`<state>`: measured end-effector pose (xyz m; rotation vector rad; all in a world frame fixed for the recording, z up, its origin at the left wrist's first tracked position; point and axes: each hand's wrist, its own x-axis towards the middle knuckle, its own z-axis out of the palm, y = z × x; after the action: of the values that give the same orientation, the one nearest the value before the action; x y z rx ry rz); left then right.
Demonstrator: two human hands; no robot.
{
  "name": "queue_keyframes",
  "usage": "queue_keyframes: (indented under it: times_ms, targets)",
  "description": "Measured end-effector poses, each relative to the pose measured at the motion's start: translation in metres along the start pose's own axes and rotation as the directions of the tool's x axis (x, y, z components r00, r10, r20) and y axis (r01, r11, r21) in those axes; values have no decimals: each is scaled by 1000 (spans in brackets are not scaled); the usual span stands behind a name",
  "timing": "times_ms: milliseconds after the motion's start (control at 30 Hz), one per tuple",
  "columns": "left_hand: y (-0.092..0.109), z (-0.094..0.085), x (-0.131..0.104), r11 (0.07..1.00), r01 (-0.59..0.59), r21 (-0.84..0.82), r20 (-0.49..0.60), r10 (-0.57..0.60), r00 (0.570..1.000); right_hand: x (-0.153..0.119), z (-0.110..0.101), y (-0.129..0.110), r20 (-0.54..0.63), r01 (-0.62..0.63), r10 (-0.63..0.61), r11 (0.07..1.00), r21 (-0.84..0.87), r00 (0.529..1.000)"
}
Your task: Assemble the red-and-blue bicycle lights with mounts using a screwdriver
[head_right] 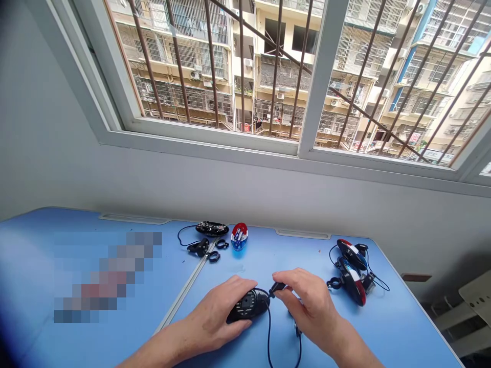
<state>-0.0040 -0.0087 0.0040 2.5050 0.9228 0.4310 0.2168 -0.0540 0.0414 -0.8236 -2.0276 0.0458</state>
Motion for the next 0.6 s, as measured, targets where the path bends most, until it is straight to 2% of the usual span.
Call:
queue_keyframes:
  times_ms: [300,467,600]
  targets:
    - [0,0,0,1000,-13,14,-6,13,1000,1,0,-6,-13,44,-45,994,-95,999]
    - [0,1,1,1000,-5,-2,-21,5,1000,0,3,-6,-77,-14,0,985,-173,997]
    - [1,0,1,1000,16,-7,-10,-16,1000,-2,7,-4,-84,-33,22,990,-138,996]
